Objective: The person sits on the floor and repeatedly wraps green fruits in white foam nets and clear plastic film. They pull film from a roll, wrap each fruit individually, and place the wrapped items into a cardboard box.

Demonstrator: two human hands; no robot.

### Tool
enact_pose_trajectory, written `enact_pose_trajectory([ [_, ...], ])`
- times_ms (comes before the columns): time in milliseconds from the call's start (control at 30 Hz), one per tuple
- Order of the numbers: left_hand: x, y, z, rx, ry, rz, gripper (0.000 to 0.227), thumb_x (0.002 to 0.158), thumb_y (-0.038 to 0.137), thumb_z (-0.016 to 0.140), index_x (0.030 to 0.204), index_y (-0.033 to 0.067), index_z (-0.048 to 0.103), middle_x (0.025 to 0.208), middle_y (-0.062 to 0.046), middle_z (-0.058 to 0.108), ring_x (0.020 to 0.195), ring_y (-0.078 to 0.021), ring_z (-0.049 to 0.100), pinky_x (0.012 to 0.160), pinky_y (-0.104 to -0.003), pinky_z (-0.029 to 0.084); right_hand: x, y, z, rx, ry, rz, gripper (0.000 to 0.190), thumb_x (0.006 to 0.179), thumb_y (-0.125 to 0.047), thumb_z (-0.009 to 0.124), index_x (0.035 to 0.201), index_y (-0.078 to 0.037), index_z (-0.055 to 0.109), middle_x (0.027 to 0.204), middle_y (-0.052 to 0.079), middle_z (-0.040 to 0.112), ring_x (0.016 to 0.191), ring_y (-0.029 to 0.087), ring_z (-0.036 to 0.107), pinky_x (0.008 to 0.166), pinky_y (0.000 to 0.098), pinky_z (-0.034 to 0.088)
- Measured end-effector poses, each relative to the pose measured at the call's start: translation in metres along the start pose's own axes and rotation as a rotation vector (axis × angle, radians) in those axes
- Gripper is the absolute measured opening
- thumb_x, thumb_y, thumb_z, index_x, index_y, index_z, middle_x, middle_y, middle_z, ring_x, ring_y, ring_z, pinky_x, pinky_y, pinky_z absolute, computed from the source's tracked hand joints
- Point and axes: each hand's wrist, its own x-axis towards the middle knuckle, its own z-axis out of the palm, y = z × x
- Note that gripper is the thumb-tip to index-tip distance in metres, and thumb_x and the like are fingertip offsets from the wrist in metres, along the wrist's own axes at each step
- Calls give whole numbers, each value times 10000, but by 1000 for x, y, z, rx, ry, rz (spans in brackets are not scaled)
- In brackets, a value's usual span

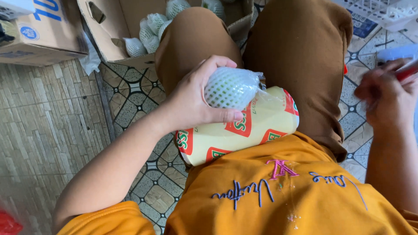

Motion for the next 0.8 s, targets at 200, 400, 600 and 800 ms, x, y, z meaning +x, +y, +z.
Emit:
enact_pose_trajectory([
  [200, 8, -12, 2, -284, -49, -21, 759, 691, 363, 900, 1289, 114, 504, 1152, -3, 601, 1031, -102, 585, 903, -251, 512, -82, -70, 78, -456, -1139, 39, 222, 832, -156, 814, 744, -107, 617, 705, -32, 507, 623, 87, 443, 526, 263, 374],
  [400, 6, -10, 8, -413, -1, 33, 740, 692, 399, 867, 1277, 92, 535, 1170, -42, 603, 1055, -153, 612, 874, -243, 548, -119, -108, 81, -519, -838, -105, 478, 723, -67, 836, 656, -154, 371, 648, -33, 413, 576, 97, 390, 544, 259, 340],
  [600, 21, 17, 4, -50, 82, 200, 792, 621, 469, 938, 1259, 182, 568, 1211, -44, 665, 1072, -173, 666, 913, -303, 519, -104, -126, 48, -811, -720, -94, 282, 849, -145, 775, 1051, -76, 591, 694, -14, 410, 560, 97, 338, 495, 259, 285],
  [800, 4, 56, -9, 186, 75, 329, 850, 597, 435, 996, 1274, 234, 524, 1250, -24, 609, 1094, -213, 706, 897, -350, 568, -102, -126, -2, -786, -638, -288, 710, 864, -367, 541, 1443, 43, 576, 1169, 138, 566, 964, 196, 581, 877, 296, 433],
])
